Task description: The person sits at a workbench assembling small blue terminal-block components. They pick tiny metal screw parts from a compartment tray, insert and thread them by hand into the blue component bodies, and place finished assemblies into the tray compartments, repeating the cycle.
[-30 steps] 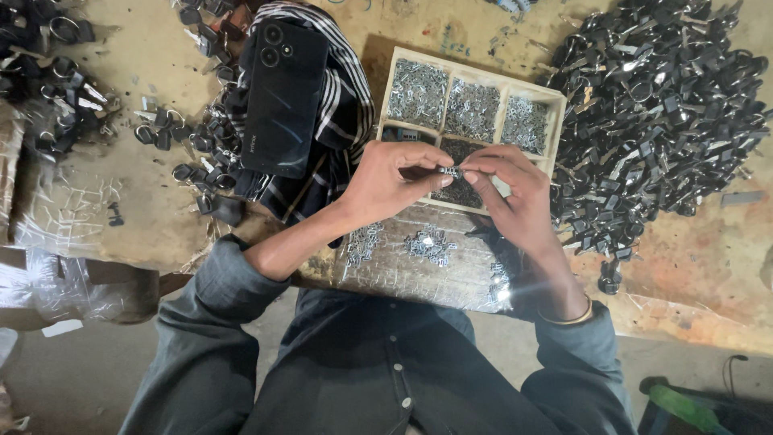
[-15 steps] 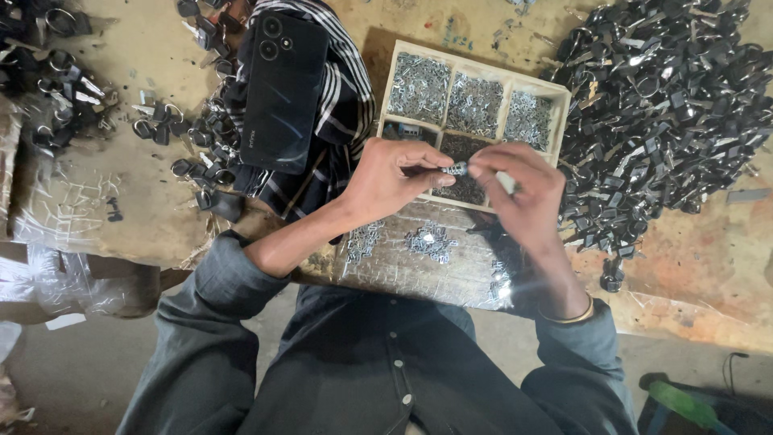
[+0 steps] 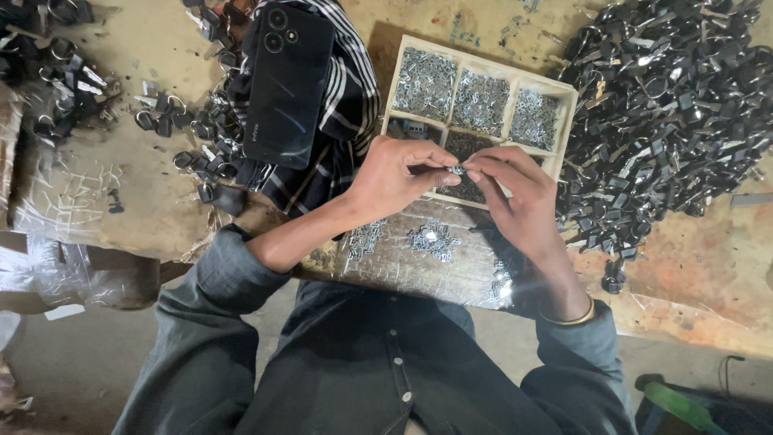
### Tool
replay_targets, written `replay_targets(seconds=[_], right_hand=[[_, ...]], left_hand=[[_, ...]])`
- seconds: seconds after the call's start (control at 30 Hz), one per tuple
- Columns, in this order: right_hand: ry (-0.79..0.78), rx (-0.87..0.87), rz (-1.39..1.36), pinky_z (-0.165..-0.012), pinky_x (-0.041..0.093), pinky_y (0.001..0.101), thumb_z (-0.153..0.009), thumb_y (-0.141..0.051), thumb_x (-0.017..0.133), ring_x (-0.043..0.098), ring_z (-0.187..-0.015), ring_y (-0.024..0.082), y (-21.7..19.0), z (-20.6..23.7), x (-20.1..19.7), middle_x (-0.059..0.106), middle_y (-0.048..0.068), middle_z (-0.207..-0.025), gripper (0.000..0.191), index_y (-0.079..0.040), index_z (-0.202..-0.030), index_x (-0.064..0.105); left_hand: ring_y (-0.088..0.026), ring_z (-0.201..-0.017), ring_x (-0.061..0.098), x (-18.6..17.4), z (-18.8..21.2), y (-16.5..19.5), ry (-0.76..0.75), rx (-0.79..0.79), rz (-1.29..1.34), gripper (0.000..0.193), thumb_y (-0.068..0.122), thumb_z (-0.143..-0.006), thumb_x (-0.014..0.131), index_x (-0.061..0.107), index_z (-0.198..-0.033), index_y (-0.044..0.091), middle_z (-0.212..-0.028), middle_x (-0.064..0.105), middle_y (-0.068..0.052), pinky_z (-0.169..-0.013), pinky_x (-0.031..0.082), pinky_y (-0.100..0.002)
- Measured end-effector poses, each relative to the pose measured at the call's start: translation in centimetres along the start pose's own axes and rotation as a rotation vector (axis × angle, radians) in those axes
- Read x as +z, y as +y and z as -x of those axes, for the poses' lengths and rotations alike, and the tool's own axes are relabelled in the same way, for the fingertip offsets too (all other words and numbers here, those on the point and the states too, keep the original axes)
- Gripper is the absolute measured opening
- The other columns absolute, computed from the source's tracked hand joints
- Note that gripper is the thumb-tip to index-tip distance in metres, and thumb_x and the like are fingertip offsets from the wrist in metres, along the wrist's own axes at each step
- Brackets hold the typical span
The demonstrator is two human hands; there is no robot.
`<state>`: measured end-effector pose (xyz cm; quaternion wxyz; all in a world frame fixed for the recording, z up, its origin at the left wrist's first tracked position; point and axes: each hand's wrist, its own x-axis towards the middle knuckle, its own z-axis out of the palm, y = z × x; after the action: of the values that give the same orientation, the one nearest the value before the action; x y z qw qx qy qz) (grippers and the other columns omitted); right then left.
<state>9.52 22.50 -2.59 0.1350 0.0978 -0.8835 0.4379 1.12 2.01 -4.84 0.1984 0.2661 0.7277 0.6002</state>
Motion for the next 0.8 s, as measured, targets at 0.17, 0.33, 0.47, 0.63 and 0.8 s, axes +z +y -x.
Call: replay_targets(seconds=[0.17,0.33,0.47,0.63,0.8], right_hand=[[-0.013,-0.226,0.287,-0.084,0.055,0.0392,-0.089,0.004,0.08,0.07,-0.097,0.028,-0.7,-0.3,-0.4,0.07,0.007,-0.112,0.022,-0.002,-0.109,0.074],[0.024,-0.257,0.279,-0.079,0.051,0.0366,-0.084,0.004,0.083,0.067,-0.087,0.024,-0.4,0.2,-0.3,0.07,0.004,-0.105,0.021,-0.004,-0.103,0.077],[0.113,0.072,-0.254,-0.084,0.055,0.0296,-0.088,0.001,0.085,0.066,-0.097,0.015,0.7,0.6,0.7,0.064,0.005,-0.11,0.017,-0.004,-0.101,0.075],[-0.065,0.301,-0.63,-0.098,0.049,0.0276,-0.099,0.006,0.068,0.059,-0.115,0.013,1.7,1.0,1.3,0.06,0.007,-0.122,0.015,0.0,-0.112,0.074],[-0.101,0.301,-0.645,-0.1,0.049,0.0268,-0.102,0.005,0.064,0.059,-0.115,0.013,1.7,1.1,1.4,0.059,0.006,-0.122,0.017,-0.001,-0.114,0.074]], left_hand=[[-0.015,-0.093,0.08,0.2,-0.1,-0.6,0.016,0.051,-0.076,0.023,0.013,-0.085,0.086,0.076,-0.104,0.002,-0.096,0.08,-0.01,-0.082,0.064,-0.026],[-0.016,-0.096,0.08,0.4,0.0,-1.1,0.011,0.063,-0.069,0.021,0.007,-0.086,0.082,0.076,-0.106,0.002,-0.099,0.08,-0.01,-0.086,0.065,-0.027],[-0.015,-0.096,0.08,0.2,0.0,-0.9,-0.003,0.056,0.003,0.021,0.005,-0.086,0.083,0.075,-0.105,0.0,-0.099,0.08,-0.01,-0.085,0.065,-0.026],[-0.014,-0.091,0.08,-0.1,-0.1,-0.2,-0.032,0.055,0.03,0.019,0.006,-0.086,0.085,0.075,-0.1,-0.001,-0.095,0.08,-0.01,-0.081,0.065,-0.025],[-0.014,-0.096,0.08,-0.4,-0.1,-0.1,-0.057,0.066,0.114,0.018,0.004,-0.088,0.082,0.073,-0.102,-0.003,-0.097,0.08,-0.01,-0.082,0.065,-0.025]])
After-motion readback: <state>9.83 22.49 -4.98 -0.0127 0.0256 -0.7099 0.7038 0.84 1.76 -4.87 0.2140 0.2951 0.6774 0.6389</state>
